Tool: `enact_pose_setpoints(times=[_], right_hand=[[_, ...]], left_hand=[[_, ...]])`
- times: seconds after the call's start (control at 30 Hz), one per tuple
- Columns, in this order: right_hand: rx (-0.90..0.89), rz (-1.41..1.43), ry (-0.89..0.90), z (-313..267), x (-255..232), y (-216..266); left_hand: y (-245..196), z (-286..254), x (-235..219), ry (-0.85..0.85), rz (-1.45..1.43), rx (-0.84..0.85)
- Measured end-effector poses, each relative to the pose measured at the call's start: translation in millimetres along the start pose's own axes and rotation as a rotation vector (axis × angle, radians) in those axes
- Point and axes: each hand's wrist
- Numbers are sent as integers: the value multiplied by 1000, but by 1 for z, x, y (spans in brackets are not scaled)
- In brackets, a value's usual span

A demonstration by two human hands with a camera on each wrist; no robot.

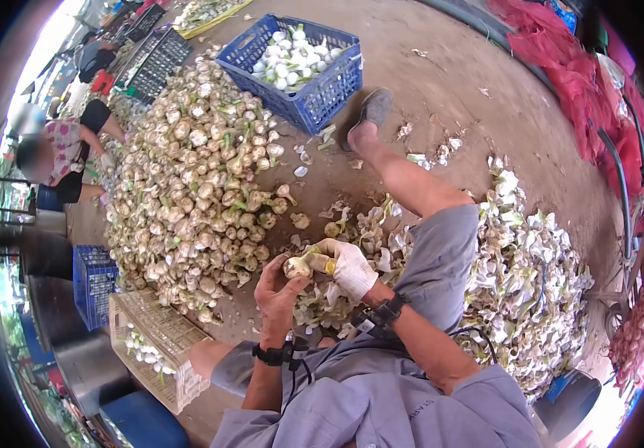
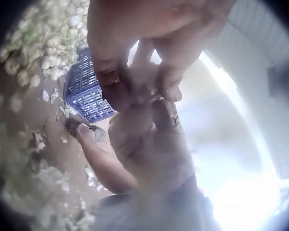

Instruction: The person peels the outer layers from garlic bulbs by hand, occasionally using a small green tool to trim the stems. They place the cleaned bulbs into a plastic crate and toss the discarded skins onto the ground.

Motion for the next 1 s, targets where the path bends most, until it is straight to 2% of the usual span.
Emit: enact_pose_setpoints(times=[0.07, 0.1, 0.17, 0.23, 0.3, 0.37, 0.43, 0.57, 0.67, 0.73, 0.77, 0.83, 0.87, 0.9, 0.93, 0.97, 1.0], right_hand=[[-21, -99, 27, -9, 3, 5], [-40, -194, 49, -13, 5, 9], [-60, -169, 56, -19, 13, 13], [-73, -351, 24, -20, 17, 19], [-47, -319, 52, -28, 20, 27], [-19, -285, 74, -28, 17, 28], [-144, -418, 102, -27, 10, 23], [-182, -480, 125, -27, 2, 23], [-93, -429, 111, -27, 1, 25], [-207, -571, 64, -24, 4, 27], [-201, -567, 59, -24, 4, 25], [-47, -478, 67, -24, 6, 23], [-44, -477, 68, -24, 4, 21], [-127, -495, 99, -23, 1, 18], [-210, -512, 129, -24, -2, 16], [-207, -512, 129, -25, -5, 16], [-200, -553, 150, -27, -7, 17]], left_hand=[[2, -11, -3, -27, -322, -106], [2, -14, -6, -32, -328, -100], [2, -19, -13, 38, -432, -156], [6, -22, -16, 39, -427, -158], [4, -25, -17, 44, -417, -163], [-2, -27, -16, 78, -583, -256], [-1, -30, -12, 69, -634, -317], [7, -30, -12, 54, -768, -474], [7, -28, -9, 50, -744, -480], [9, -24, -7, 33, -694, -459], [11, -24, -7, 17, -642, -442], [8, -27, -8, 19, -673, -468], [7, -28, -8, 25, -705, -493], [9, -29, -8, 25, -705, -497], [10, -29, -7, 18, -716, -570], [12, -30, -7, 12, -727, -642], [13, -30, -8, 10, -727, -644]])
Point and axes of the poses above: each hand's wrist, its own z-axis towards the middle knuckle, its own x-axis out of the palm, y = z × x, and after that the axes turned 6 degrees about -y, right-handed
